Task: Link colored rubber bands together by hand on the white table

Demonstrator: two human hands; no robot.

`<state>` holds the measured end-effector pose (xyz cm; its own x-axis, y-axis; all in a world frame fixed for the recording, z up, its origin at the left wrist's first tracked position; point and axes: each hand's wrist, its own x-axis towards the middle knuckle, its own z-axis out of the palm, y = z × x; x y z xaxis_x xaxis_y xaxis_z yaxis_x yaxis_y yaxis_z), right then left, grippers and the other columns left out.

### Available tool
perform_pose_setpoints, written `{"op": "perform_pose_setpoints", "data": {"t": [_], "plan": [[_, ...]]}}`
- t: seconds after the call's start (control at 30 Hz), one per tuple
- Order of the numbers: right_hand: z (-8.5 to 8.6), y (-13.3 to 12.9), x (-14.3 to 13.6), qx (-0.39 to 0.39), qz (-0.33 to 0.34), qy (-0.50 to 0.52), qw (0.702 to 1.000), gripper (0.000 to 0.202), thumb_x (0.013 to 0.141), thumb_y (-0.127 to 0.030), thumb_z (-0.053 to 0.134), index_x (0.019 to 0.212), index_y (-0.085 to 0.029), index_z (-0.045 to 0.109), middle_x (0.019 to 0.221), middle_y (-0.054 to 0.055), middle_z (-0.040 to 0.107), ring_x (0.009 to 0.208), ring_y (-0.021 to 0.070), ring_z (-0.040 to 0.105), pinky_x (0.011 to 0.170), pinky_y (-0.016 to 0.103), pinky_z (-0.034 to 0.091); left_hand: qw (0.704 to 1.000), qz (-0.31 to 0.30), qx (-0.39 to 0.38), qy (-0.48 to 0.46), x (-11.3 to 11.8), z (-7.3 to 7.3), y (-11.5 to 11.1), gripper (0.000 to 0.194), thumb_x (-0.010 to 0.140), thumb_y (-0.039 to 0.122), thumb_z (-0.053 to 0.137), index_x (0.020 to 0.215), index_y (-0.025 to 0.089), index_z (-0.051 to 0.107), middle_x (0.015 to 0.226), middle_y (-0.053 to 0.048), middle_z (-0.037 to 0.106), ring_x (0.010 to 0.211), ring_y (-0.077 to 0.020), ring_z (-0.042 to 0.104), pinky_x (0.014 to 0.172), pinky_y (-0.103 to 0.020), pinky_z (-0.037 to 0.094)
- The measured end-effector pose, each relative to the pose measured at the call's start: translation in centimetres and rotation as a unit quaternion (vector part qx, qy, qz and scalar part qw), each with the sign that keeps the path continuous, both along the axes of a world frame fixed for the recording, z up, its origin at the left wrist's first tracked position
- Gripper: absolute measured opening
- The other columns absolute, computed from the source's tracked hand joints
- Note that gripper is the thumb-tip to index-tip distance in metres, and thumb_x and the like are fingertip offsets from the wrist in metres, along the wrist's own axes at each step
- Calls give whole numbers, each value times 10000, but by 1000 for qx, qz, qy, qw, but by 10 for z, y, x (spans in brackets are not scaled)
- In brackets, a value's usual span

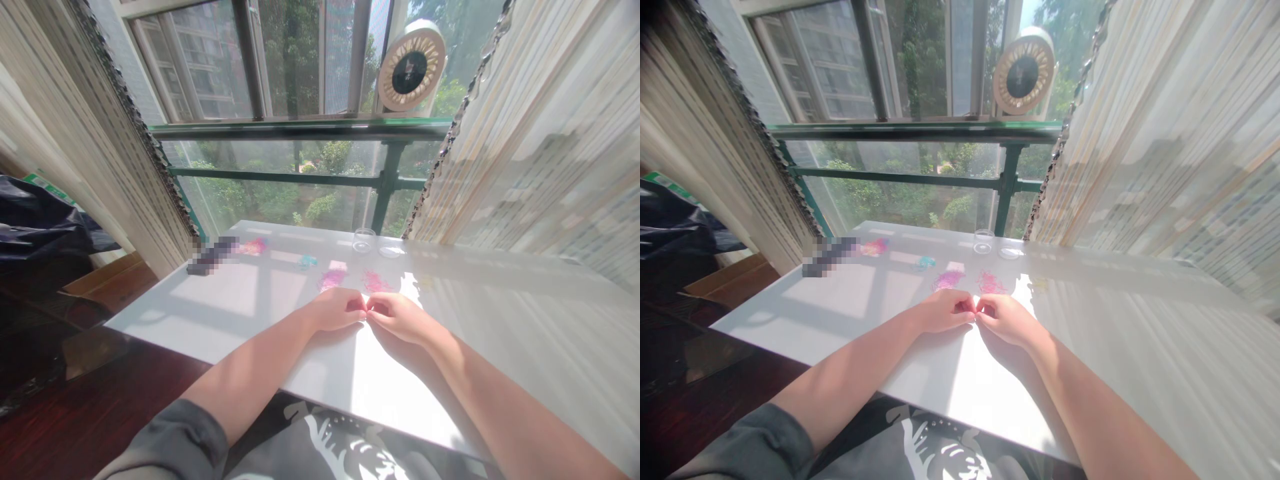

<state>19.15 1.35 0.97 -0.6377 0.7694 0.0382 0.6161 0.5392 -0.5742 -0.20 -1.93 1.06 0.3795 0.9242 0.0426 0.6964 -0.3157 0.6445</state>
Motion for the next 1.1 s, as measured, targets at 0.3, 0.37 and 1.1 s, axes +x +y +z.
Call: {"op": "perform_pose_setpoints", "data": {"t": [0.3, 0.37, 1.1], "plan": [[-5, 4, -1, 17, -33, 11, 999, 182, 804, -212, 469, 832, -227, 649, 818, 19, 684, 723, 170, 589, 633, 267, 404, 997, 68, 39, -15, -4, -6, 5, 189, 810, 282, 497, 896, 209, 648, 895, -19, 685, 811, -168, 603, 698, -260, 452], [-6, 5, -1, 25, -49, 10, 998, 185, 802, -186, 470, 851, -224, 644, 851, 24, 691, 749, 173, 598, 643, 266, 402, 996, 75, 50, -7, -4, -7, 7, 209, 828, 280, 468, 904, 210, 650, 905, -19, 687, 826, -174, 607, 710, -271, 451], [-7, 10, -1, 50, -152, -76, 984, 166, 794, -289, 494, 901, -222, 602, 746, 13, 626, 639, 160, 553, 534, 260, 319, 942, 303, 146, -8, -74, 3, 35, 257, 857, 258, 409, 966, 227, 640, 957, -24, 692, 909, -192, 610, 808, -290, 460]]}}
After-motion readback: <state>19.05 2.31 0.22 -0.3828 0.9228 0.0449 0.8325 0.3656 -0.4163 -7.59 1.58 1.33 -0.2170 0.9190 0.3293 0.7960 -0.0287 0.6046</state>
